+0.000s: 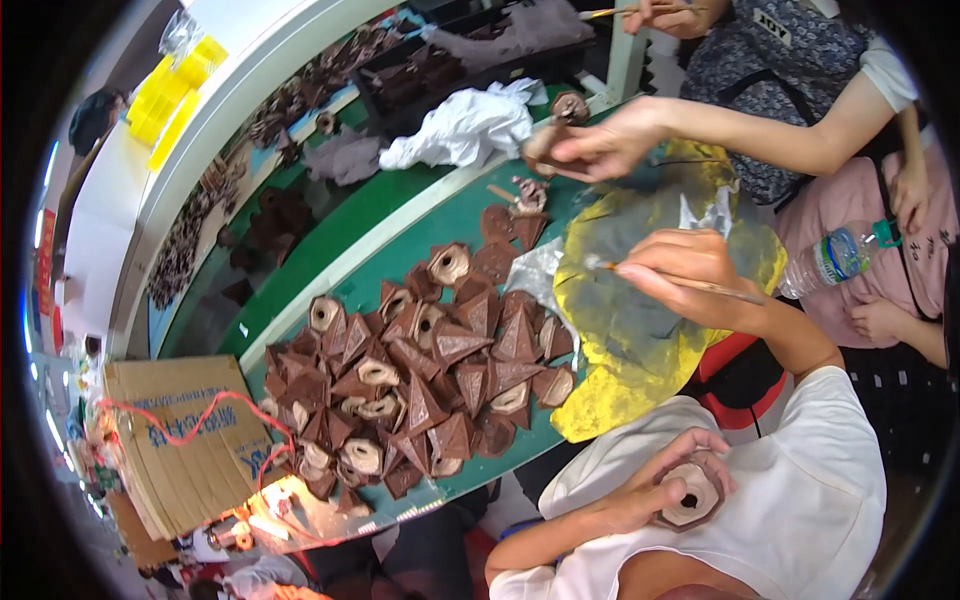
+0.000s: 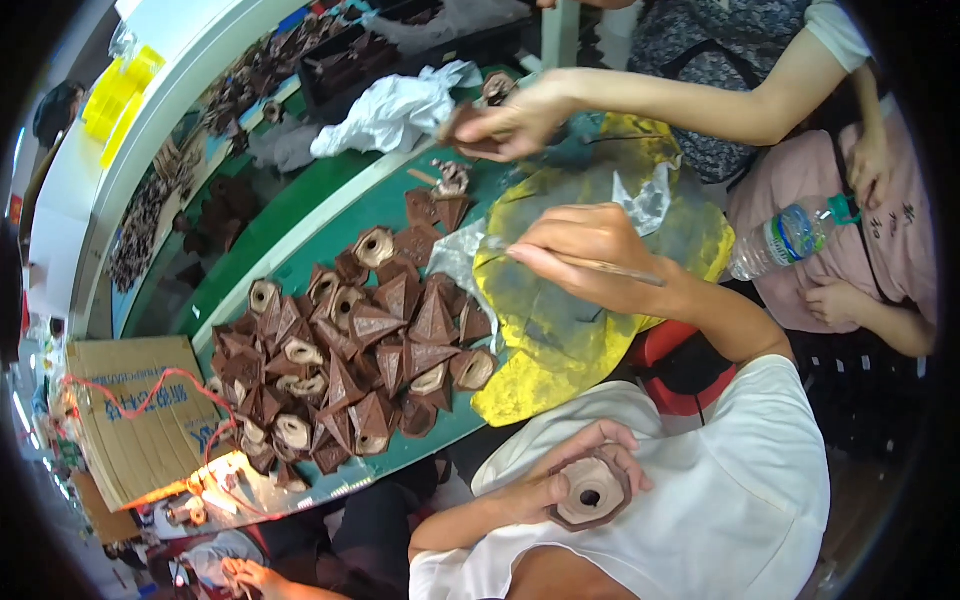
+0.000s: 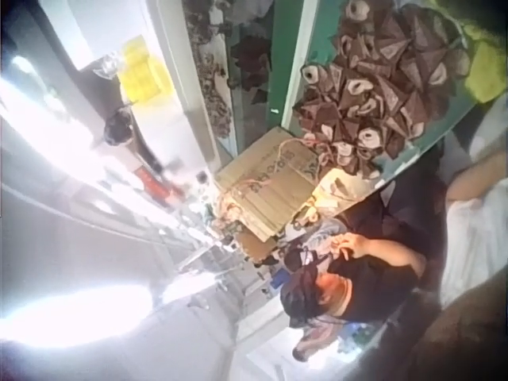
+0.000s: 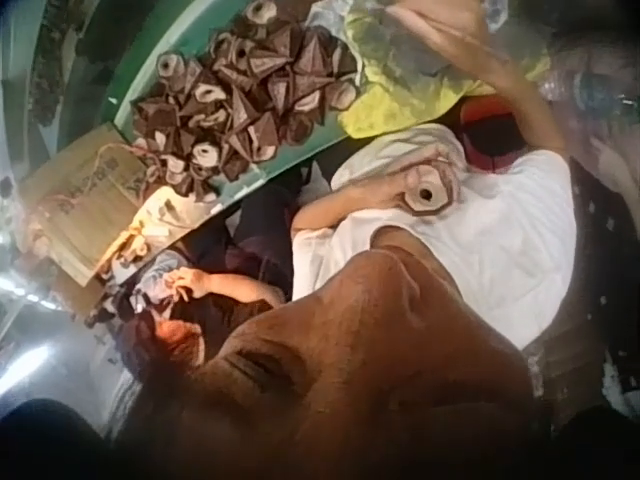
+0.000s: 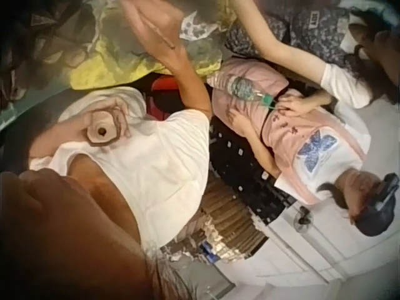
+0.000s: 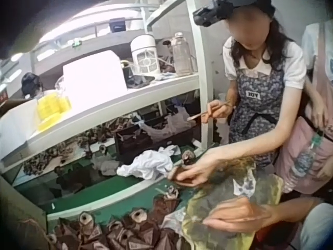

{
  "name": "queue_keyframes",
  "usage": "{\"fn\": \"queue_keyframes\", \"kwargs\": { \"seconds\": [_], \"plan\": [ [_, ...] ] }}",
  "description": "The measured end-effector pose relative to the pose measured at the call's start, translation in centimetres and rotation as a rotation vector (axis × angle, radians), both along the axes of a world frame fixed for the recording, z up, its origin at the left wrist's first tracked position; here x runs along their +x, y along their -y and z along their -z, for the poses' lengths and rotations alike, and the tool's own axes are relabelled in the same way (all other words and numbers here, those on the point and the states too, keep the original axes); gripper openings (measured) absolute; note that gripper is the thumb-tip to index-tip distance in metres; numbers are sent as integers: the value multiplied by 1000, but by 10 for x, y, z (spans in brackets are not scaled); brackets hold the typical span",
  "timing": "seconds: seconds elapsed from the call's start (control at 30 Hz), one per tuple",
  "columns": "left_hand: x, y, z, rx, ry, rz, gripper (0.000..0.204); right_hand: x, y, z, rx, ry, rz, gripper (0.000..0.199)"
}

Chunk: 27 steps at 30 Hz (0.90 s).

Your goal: The person applies adhesive to the interior of plastic cone-shaped components using a small brush.

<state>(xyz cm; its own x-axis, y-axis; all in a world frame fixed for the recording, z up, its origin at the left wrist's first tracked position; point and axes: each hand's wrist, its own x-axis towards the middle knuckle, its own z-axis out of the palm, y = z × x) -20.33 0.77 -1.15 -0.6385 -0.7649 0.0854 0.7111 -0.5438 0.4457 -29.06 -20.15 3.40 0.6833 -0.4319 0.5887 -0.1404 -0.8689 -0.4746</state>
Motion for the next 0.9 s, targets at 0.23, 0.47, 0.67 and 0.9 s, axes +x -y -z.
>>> {"fn": "queue_keyframes", "kwargs": {
  "seconds": [0.23,0.47,0.67,0.9],
  "plan": [
    [62,40,-6,525,212,-682,78,5,-16,-13,189,41,-12,4],
    [109,43,10,245,260,-1039,64,17,-28,-23,240,82,-76,5],
    [118,37,25,325,231,-1186,52,29,-45,-21,300,42,-239,4],
    [114,46,13,471,366,-1342,43,46,-54,-21,290,39,-406,4]
  ]
}}
